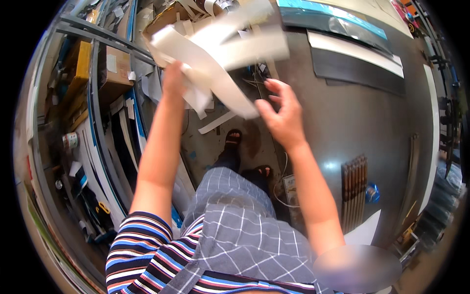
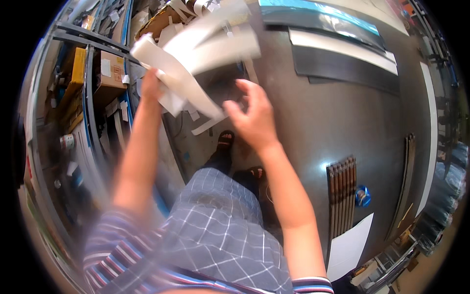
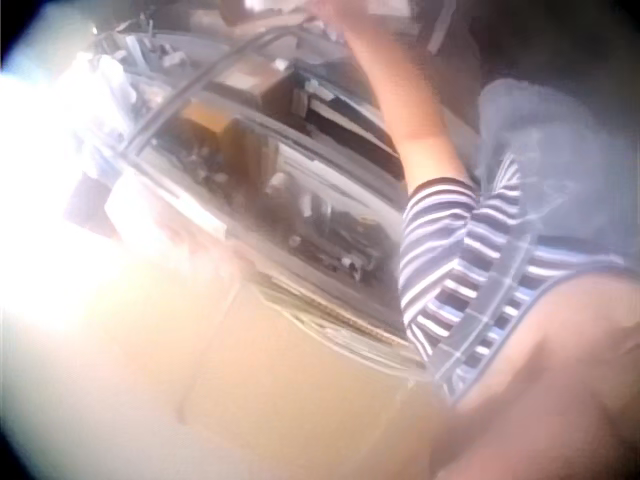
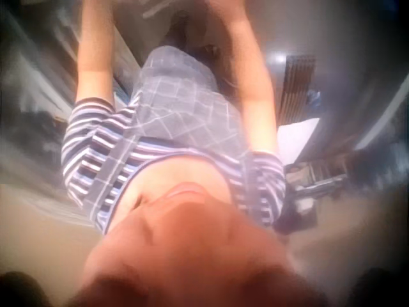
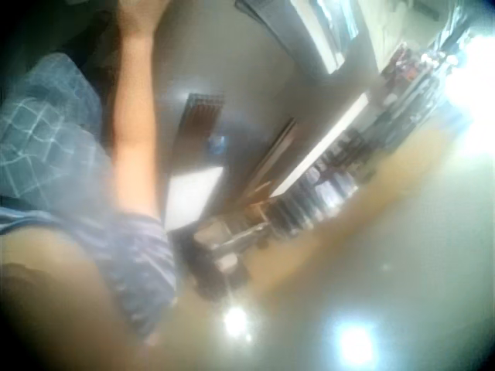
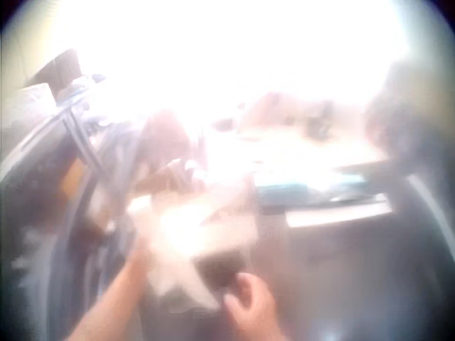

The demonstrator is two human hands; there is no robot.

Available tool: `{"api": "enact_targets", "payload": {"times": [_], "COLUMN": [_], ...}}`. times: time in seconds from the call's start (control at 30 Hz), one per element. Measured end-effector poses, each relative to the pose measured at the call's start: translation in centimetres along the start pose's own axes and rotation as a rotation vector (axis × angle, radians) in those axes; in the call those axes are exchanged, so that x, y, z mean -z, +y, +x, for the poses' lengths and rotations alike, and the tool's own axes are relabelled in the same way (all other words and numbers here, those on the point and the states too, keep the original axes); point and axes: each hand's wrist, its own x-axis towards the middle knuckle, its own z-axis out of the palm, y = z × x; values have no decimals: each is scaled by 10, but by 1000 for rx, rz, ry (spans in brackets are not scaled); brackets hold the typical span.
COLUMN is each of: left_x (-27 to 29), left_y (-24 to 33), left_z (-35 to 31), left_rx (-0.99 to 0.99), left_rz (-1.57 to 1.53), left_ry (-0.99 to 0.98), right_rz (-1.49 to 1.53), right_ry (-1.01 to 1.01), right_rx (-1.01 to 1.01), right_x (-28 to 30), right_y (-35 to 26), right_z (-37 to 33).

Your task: The person repeatedly peels white paper sheets from a dark rectangular panel on a workbench using both hands. The person also briefly picks up and discards a roll of paper and puts on a glove before resuming the peeling task.

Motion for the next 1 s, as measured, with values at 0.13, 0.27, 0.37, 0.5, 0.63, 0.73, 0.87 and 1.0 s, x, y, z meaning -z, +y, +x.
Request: {"api": "enact_targets", "payload": {"times": [0.13, 0.27, 0.37, 0.5, 0.63, 0.73, 0.87, 1.0], "left_x": [45, 129, 177, 294, 373, 405, 404, 458], "left_y": [35, 13, -16, -132, -306, -424, -507, -586], "left_z": [186, 293, 274, 201, 97, 52, 55, 66], "left_rx": [-88, -6, -127, -80, 450, 541, 677, 691], "left_rz": [89, -179, -224, 208, 698, 1053, 1033, 1097], "left_ry": [138, 114, 342, 489, 460, 303, 314, 204], "right_rz": [-528, -900, -830, -865, -937, -822, -1076, -1172], "right_ry": [96, 129, 136, 47, 72, 88, 98, 91], "right_rx": [-117, 41, 9, -86, -161, -140, -145, -150], "right_x": [17, 7, 2, 9, 53, 72, 51, 40], "right_y": [61, 86, 86, 78, 92, 95, 109, 126], "right_z": [45, 56, 52, 42, 18, 12, 1, 3]}}
